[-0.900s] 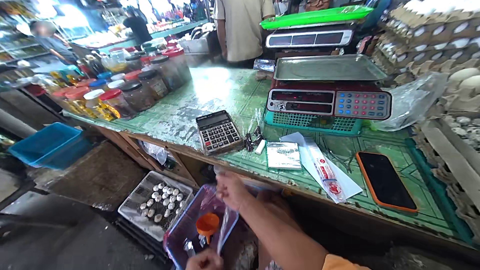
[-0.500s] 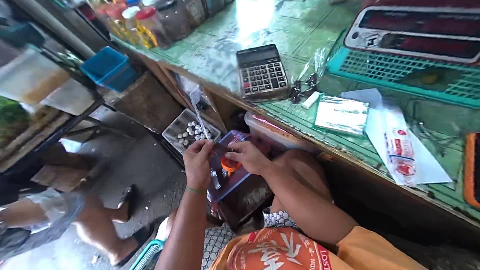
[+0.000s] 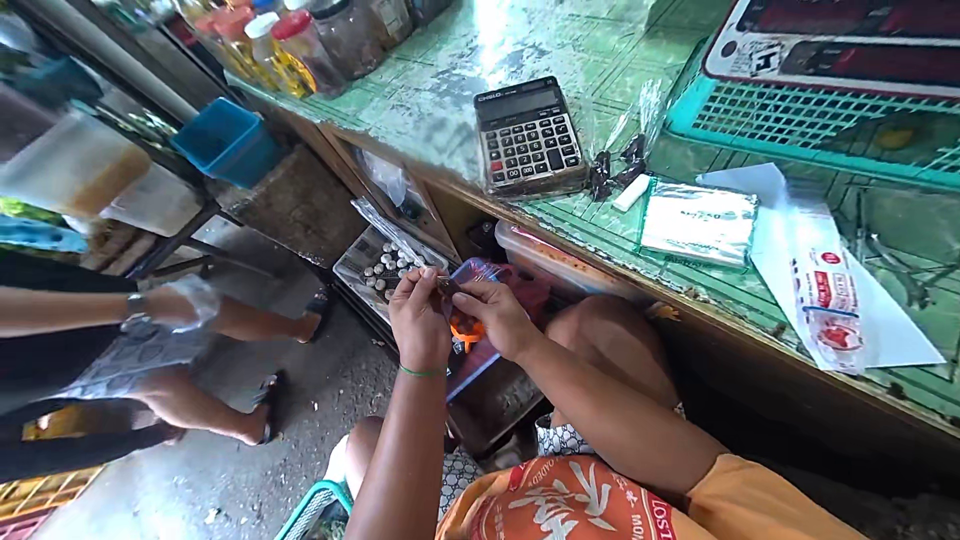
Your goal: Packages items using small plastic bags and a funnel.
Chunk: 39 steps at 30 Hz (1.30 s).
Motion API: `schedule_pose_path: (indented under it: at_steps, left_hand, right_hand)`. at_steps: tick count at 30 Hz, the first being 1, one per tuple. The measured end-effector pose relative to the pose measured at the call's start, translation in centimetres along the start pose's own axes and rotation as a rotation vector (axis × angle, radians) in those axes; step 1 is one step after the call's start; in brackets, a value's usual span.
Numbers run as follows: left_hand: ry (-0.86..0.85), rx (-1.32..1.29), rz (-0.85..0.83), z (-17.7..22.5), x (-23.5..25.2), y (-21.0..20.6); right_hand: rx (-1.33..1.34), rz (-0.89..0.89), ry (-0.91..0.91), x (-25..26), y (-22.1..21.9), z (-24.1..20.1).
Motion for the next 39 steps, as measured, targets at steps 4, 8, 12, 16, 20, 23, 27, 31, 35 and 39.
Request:
schedule_pose_path:
  at_steps: [4,8,12,16,20,23,27,31,35,39]
  left_hand:
    - [0.021,-0.007,0.015,0.1,0.9,-0.5]
    - [-0.033,0.166,-0.176,0.0,1.5,0.0]
    - [-0.126,0.346,-0.291,-0.1,1.0,0.1]
    - [-0.299,0.358,-0.308,2.8,2.2,-3.2]
    - [-0.437,0.382,-0.550,5.9,-1.1,-11.9]
    - [-0.307,0.425,-0.775,4.7,-2.8,-18.7]
    - [-0.296,0.811,-0.814,0.9,-0.2,-23.5]
    - [-0.306,0.721,-0.755,1.9,0.2,-17.5]
    - [-0.324,0.643,-0.501,2.1,4.5,-8.3]
    - [-0.103,0.869,-0.194,-1.6,11.4,3.9]
  right_hand:
    - [0.028,0.001,-0.058,0.2,-0.1,-0.5]
    - [0.059,-0.061,-0.110,0.5,1.2,-1.4]
    - [0.037,0.037,-0.098,0.9,1.6,-1.6]
    - [-0.088,-0.055,-0.101,1.0,1.0,-0.4]
    - [-0.206,-0.144,-0.075,0.6,0.6,0.1]
    - [-0.260,-0.131,-0.059,0.1,0.7,-0.1]
    - [-0.498,-0.121,0.003,1.0,1.6,0.5]
    - [-1.053,-0.315,0.006,1.5,1.6,1.3]
    - [-1.173,-0.575,-0.103,0.5,1.4,0.3]
    - [-1.125,-0.365,-0.061,1.6,2.9,-1.3]
Point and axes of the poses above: each hand's wrist, its own x-axis towards the middle knuckle, its own y-axis out of the back of the hand, z = x × y, the point moved 3 cm from there along x, towards the middle knuckle, and after that the axes turned 14 degrees about z, right-handed, at the moved point
